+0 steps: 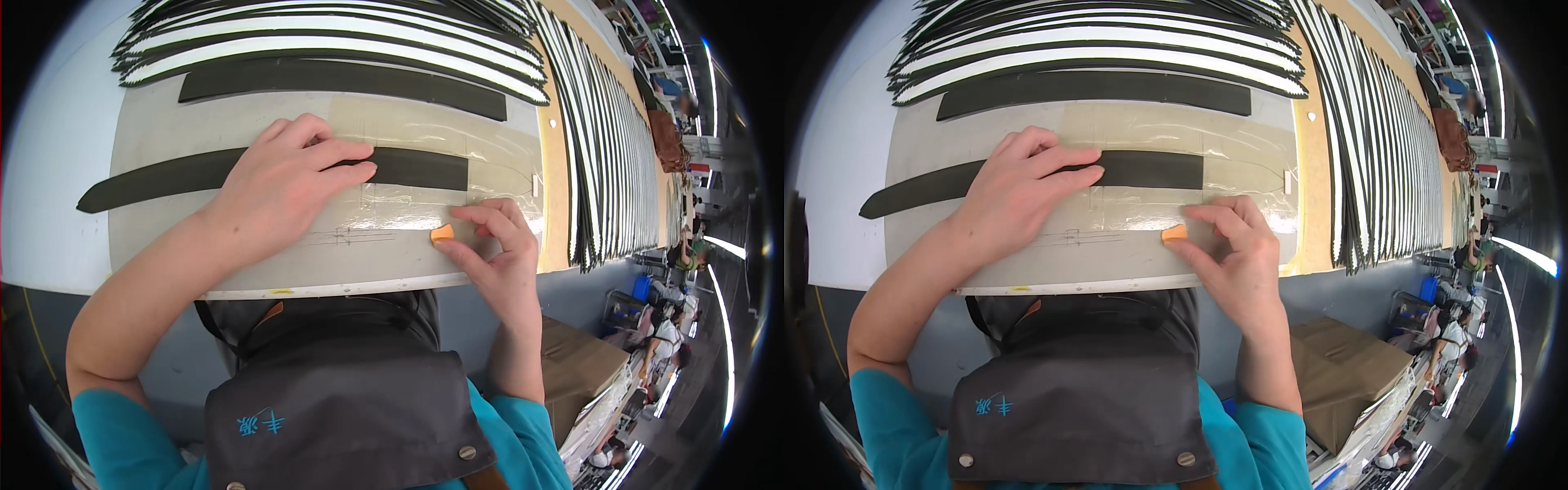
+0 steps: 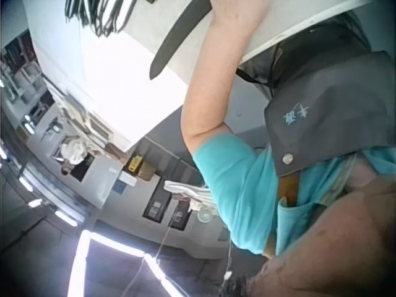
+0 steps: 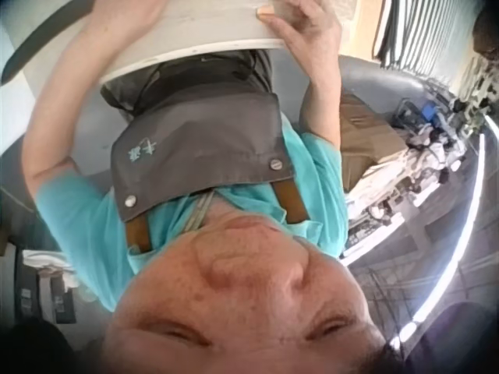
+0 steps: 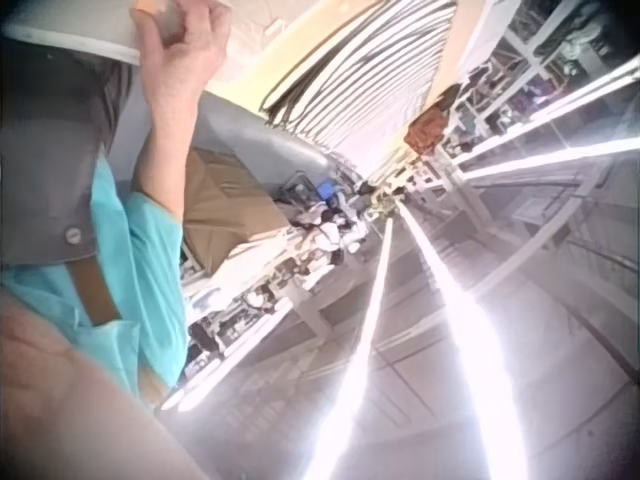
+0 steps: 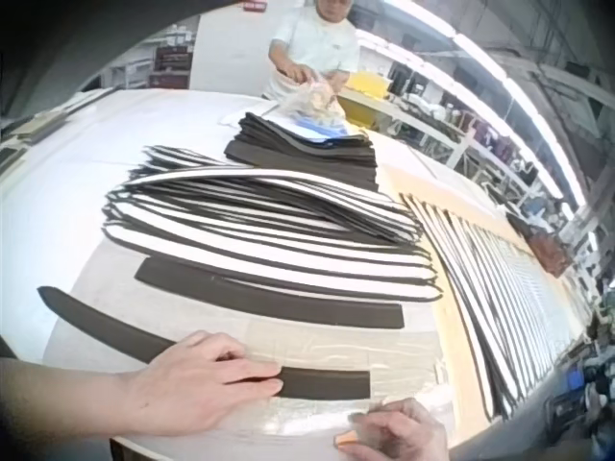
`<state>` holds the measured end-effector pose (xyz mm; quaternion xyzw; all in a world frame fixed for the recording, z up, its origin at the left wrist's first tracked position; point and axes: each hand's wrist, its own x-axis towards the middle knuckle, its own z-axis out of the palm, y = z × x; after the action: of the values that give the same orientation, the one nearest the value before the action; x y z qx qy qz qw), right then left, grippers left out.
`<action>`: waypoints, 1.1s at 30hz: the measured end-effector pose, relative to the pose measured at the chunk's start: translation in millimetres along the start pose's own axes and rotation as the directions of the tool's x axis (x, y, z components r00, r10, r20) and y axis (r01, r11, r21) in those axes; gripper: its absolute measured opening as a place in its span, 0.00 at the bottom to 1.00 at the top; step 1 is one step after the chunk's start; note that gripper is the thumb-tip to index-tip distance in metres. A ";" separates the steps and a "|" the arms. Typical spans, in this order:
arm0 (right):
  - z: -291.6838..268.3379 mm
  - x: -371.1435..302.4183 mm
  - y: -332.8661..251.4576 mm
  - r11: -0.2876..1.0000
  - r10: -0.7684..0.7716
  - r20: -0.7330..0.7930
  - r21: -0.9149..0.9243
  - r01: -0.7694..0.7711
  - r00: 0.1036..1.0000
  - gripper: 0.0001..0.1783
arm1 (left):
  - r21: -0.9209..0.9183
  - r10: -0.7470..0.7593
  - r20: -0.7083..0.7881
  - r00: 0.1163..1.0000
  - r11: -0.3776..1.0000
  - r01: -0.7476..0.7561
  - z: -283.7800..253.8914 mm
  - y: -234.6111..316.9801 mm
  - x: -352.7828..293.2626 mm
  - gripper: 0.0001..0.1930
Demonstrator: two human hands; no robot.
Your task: The person repeatedly picks up long, thin, dark strips with serrated edges from a pile on a white table. They place each strip onto a marked area on the table, align it, and press it down with their hands. The person then uses a small orange tool to rub along the length of the strip, likely to secure it or smooth it out, before moving to the next strip.
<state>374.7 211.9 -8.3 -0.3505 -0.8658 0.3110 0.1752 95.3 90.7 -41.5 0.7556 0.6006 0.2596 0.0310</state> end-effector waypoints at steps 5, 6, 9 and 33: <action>-0.4 4.8 -6.2 0.998 0.013 0.070 -0.064 -0.009 0.997 0.13 | -0.069 0.013 -0.018 1.000 0.998 -0.014 4.6 -6.8 -1.7 0.22; -1.6 7.8 -7.8 0.998 0.030 0.101 -0.049 -0.025 0.994 0.11 | -0.078 0.010 -0.032 0.999 0.997 -0.012 5.4 -7.7 -1.3 0.22; 3.4 29.2 -26.1 0.990 0.080 0.145 0.101 -0.095 0.986 0.09 | -0.090 0.013 -0.055 0.998 0.996 -0.018 10.4 -8.8 -3.4 0.21; 59.8 97.6 -44.1 0.915 0.247 0.090 0.306 -0.262 0.965 0.03 | -0.091 0.005 -0.035 0.999 0.996 -0.008 8.8 -8.0 -2.3 0.17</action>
<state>253.9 232.2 -15.3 -0.4200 -0.7561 0.4739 0.1655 91.6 93.1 -52.8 0.7508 0.5860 0.3000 0.0544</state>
